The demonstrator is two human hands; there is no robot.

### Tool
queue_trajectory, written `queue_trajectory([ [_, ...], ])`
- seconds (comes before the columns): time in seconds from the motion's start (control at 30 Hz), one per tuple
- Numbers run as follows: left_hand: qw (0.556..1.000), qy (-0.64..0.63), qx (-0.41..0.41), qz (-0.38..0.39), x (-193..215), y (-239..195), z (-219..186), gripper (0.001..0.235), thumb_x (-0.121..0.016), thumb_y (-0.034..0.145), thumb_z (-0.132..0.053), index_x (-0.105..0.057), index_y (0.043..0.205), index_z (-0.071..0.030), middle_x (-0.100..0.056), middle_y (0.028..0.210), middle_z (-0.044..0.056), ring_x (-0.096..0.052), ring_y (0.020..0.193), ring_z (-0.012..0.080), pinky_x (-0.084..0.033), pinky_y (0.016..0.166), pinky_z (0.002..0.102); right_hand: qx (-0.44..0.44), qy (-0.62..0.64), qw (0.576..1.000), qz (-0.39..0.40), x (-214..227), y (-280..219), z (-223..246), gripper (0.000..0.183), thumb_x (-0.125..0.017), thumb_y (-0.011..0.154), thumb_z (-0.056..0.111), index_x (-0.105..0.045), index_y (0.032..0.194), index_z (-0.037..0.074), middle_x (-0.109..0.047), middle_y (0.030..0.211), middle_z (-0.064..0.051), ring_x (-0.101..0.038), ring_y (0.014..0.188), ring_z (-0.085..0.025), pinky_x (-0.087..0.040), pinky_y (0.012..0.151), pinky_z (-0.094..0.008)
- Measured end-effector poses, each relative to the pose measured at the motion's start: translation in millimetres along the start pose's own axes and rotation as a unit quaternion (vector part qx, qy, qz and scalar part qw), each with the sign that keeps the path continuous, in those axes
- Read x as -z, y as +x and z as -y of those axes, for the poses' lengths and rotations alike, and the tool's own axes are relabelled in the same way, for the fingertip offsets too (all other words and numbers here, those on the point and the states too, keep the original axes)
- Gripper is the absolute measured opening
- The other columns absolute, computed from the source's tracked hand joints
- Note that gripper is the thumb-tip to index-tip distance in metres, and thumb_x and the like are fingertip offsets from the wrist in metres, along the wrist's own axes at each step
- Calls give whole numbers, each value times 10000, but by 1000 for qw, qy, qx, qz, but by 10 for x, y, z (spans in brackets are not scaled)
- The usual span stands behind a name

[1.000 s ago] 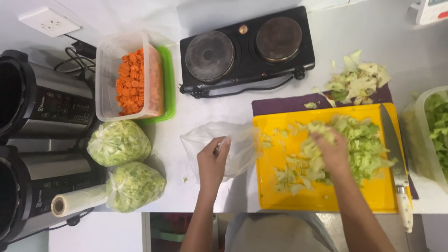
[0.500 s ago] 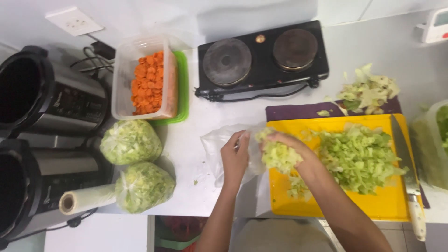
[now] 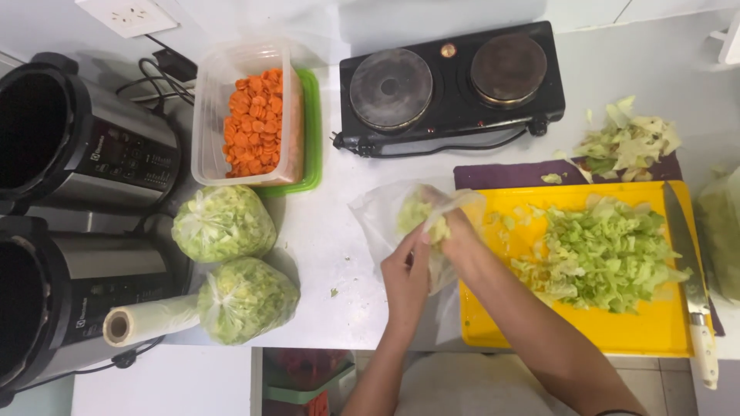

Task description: Chopping lettuce on a cutting board and placing the pieces into plastic bags.

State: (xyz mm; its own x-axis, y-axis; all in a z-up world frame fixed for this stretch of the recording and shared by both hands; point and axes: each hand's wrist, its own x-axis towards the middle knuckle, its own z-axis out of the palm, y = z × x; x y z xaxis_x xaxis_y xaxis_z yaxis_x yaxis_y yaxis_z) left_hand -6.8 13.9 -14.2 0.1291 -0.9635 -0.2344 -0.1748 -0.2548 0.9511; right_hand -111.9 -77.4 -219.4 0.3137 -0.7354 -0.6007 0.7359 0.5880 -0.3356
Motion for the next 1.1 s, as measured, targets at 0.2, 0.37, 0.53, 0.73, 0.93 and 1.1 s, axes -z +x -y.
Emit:
queue_trajectory([
  [0.2, 997, -24, -46, -53, 314, 320, 83, 362, -599, 1046, -269, -734, 1287, -35, -558, 657, -61, -429, 521, 7, -344, 445, 220, 220, -678, 701, -2, -586, -772, 123, 568, -703, 934, 319, -551, 1327, -62, -558, 1320, -318, -562, 1236, -417, -475, 984, -481],
  [0.37, 991, -78, -23, -104, 603, 487, -63, 378, -580, 1035, -302, -727, 1248, -26, -525, 611, -37, -449, 459, 40, -358, 417, 230, 292, -713, 622, 140, -1373, -2069, 801, 291, -662, 943, 241, -712, 1168, 63, -719, 1256, -94, -659, 1187, -305, -503, 997, -387],
  [0.53, 987, -93, -48, -123, 853, 512, -86, 399, -563, 1046, -335, -716, 1258, -34, -487, 610, -45, -437, 474, 36, -366, 430, 224, 244, -671, 698, 45, -833, -2179, 730, 230, -682, 928, 210, -741, 1100, 70, -776, 1115, -63, -724, 1042, -248, -573, 917, -356],
  [0.73, 986, -111, -49, -112, 918, 494, -77, 393, -577, 1048, -333, -722, 1248, -28, -472, 628, -53, -434, 492, 34, -370, 441, 223, 407, -767, 495, -20, -146, -1468, -246, 434, -703, 836, 195, -644, 1200, -35, -638, 1255, -242, -573, 1187, -417, -467, 1020, -489],
  [0.93, 988, -110, -53, -90, 922, 463, -43, 375, -583, 1041, -316, -723, 1227, -23, -565, 685, -42, -448, 506, 28, -372, 446, 221, 298, -801, 516, -50, -26, -1234, -1051, 338, -636, 905, 215, -670, 1128, -36, -630, 1207, -249, -572, 1168, -451, -466, 999, -528],
  [1.1, 991, -100, -51, -69, 939, 377, -70, 370, -591, 1046, -323, -739, 1207, -24, -554, 667, -35, -440, 502, 28, -362, 455, 215, 444, -829, 304, 153, 241, -1463, -891, 323, -604, 842, 105, -660, 1120, -49, -609, 1164, -199, -577, 1165, -397, -502, 968, -488],
])
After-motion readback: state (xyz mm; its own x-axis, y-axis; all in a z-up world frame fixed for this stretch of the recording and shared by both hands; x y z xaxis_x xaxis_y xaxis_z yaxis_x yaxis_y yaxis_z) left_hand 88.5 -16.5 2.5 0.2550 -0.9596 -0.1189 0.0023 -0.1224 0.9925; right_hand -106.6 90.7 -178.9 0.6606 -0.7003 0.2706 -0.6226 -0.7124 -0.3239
